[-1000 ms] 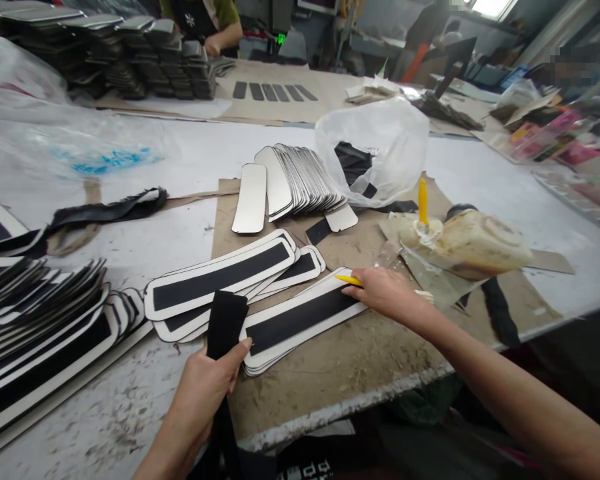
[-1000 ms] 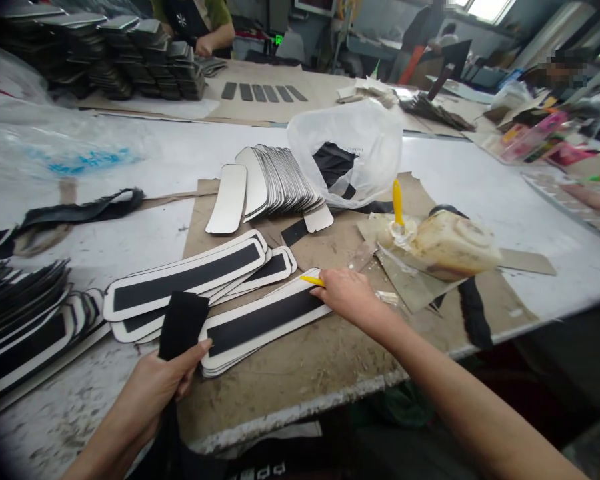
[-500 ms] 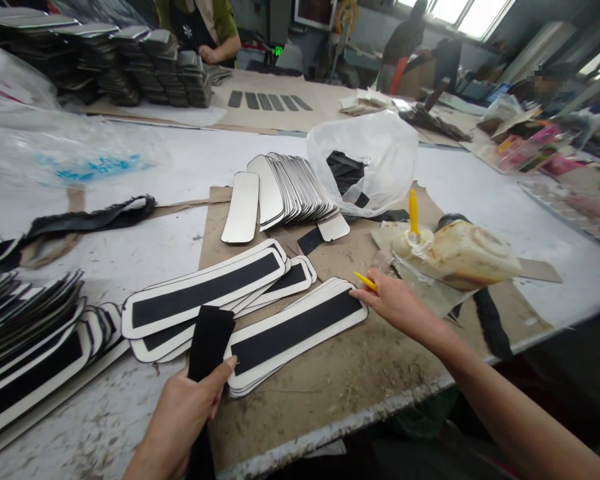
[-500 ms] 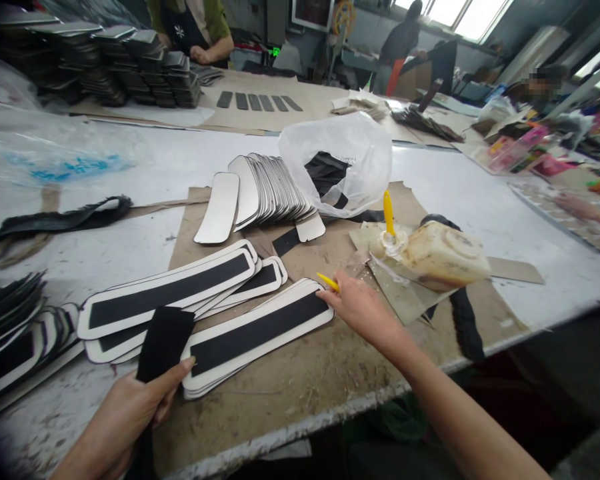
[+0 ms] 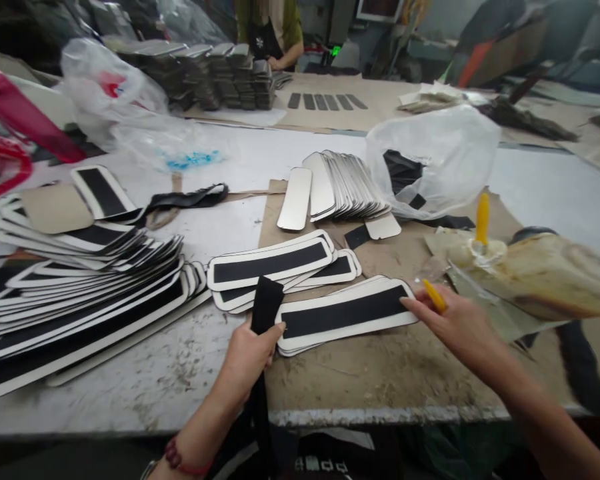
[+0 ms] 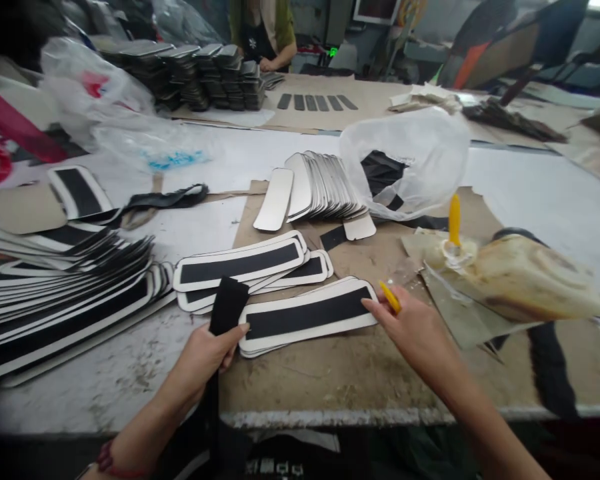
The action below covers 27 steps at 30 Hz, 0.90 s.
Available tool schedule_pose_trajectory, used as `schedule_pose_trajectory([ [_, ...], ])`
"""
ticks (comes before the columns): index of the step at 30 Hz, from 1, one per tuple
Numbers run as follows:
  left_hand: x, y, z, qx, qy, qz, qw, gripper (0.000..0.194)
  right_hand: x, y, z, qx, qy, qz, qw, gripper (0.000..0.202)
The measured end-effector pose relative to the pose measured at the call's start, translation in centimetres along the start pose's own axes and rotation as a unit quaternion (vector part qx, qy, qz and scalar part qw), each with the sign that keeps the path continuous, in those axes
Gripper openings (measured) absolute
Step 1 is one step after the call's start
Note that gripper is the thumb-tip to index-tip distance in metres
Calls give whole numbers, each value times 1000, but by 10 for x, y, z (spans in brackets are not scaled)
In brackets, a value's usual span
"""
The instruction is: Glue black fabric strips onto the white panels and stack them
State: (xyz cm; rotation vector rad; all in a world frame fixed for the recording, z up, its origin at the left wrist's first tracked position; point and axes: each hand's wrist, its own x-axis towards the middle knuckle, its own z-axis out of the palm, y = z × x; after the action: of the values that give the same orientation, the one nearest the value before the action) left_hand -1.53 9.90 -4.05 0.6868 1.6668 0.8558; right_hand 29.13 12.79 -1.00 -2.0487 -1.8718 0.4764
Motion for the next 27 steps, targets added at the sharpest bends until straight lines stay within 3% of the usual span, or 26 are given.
schedule_pose_trajectory([
  [4,-3,-3,-6,-51,0,6,999,33,-2,-5,-5,182,-109,92,973,47],
  [8,-7,-5,-19,-100,-7,32,994,38,-10,-15,-14,282,-106,139,943,46],
  [13,-14,-7,-32,-122,-20,55,991,50,-17,-28,-20,317,-67,134,936,43],
  [20,-21,-12,-40,-136,-10,57,989,50,-24,-46,-16,322,-80,90,939,42],
  [27,-32,-13,-47,-190,20,53,980,45,-29,-57,-15,361,-114,114,918,48],
])
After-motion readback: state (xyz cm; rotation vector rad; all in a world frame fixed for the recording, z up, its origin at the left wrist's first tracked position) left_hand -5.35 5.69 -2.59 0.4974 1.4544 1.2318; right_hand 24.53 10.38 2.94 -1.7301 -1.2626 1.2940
